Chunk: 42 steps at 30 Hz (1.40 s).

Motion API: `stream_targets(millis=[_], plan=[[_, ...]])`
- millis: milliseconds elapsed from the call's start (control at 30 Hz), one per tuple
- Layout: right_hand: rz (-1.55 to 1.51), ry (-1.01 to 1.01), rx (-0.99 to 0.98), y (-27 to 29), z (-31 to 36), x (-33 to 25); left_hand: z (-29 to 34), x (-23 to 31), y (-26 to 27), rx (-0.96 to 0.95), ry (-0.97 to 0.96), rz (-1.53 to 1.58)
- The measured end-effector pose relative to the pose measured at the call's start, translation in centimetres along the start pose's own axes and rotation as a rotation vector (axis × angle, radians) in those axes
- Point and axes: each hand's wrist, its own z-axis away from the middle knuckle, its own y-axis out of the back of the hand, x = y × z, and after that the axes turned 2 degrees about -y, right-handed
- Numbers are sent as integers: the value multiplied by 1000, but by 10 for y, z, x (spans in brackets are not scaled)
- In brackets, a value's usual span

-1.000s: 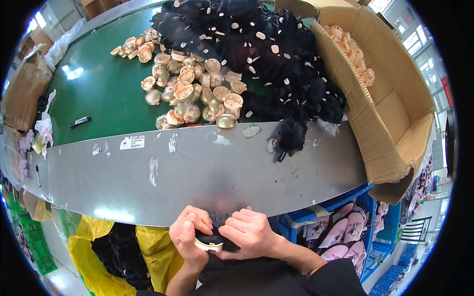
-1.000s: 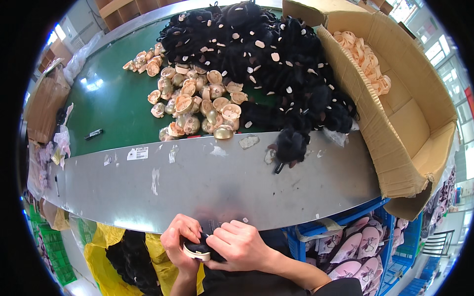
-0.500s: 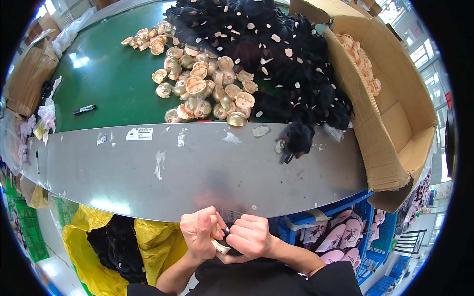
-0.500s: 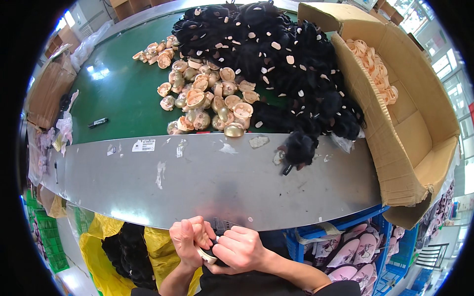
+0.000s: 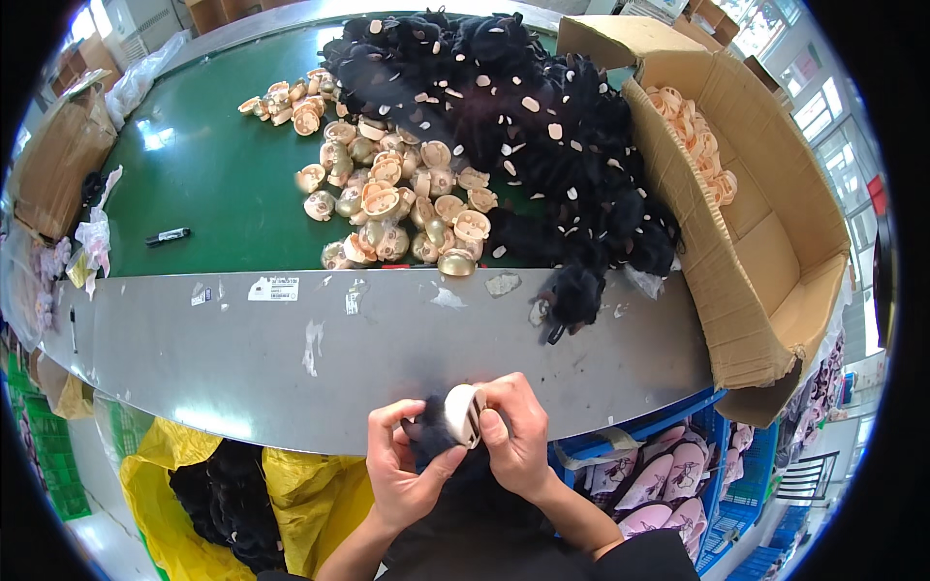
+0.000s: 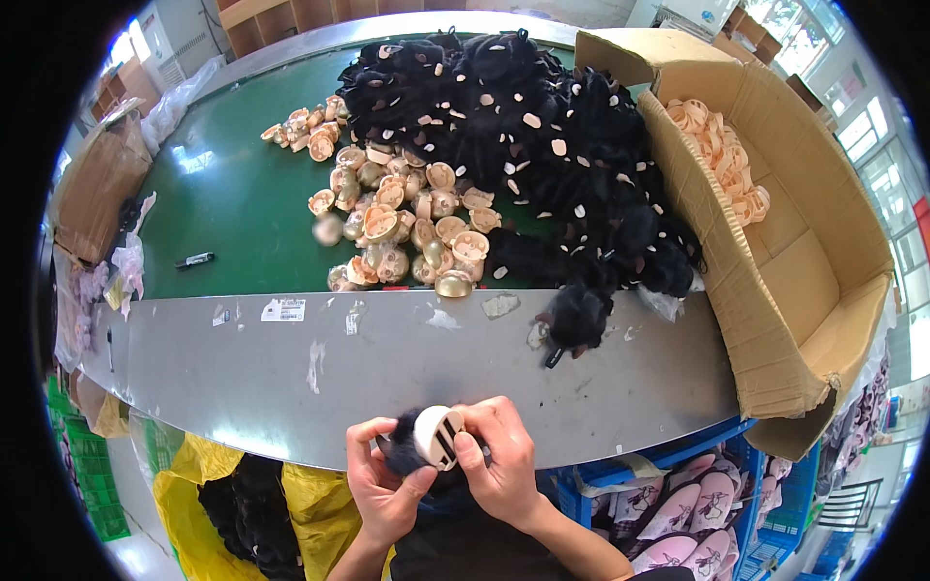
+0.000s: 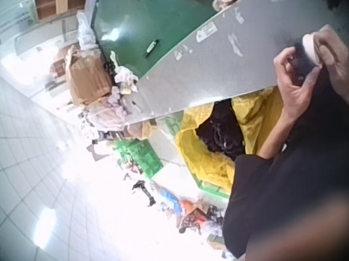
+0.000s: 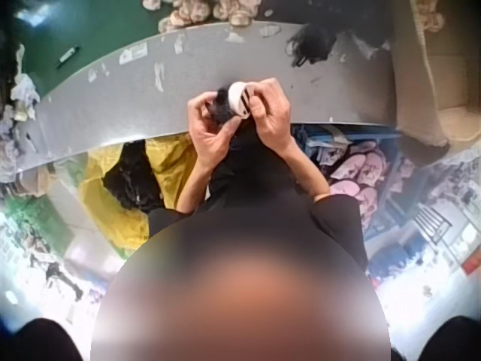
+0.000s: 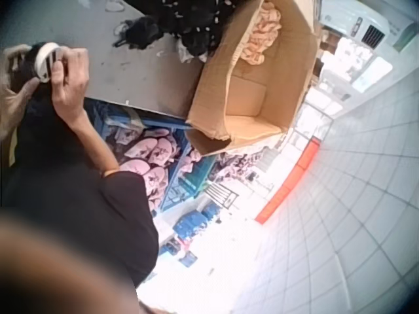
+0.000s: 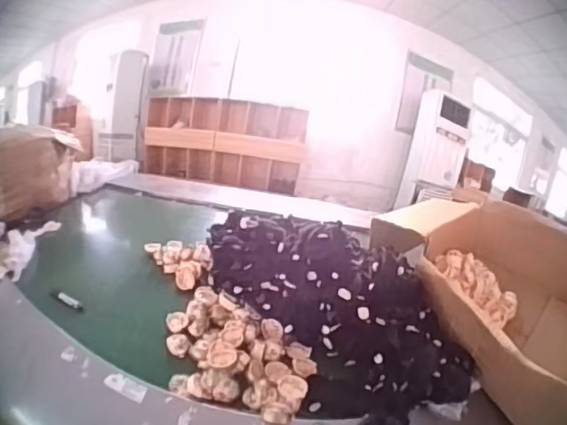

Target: The person repeatedly picks up black slipper uppers and beige slipper soles from a workbench, presses them together by hand, and places the assembled slippers into a yellow bag. The process is repeated for multiple units throughout the clip.

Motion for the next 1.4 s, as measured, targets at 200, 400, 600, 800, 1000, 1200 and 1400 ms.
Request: stream_targets(millis=[200,400,600,800,1000,1200,1400], plan=[[-286,-297,-276,8,-2,-10,-2,3,1,-111,36,16],[-296,-476,-343,11,-5,-12,6,-20,9,-196,-243,-291],[-495,-548,-274,0,-11,-16,-7,2,15,-330,-418,-691],[-370,-413,-375,-38,-18,-36,1,39,38,-68,-584,-739],[-298,-301,-570,-109,-9,-87,58,56,92,226,-398,-605],[-386,-157,-817,-163,25,-138,144,68,123,453,-202,-645],[-393,-130,-1070,-195,79,-149,230,62,141,662,-68,-451]])
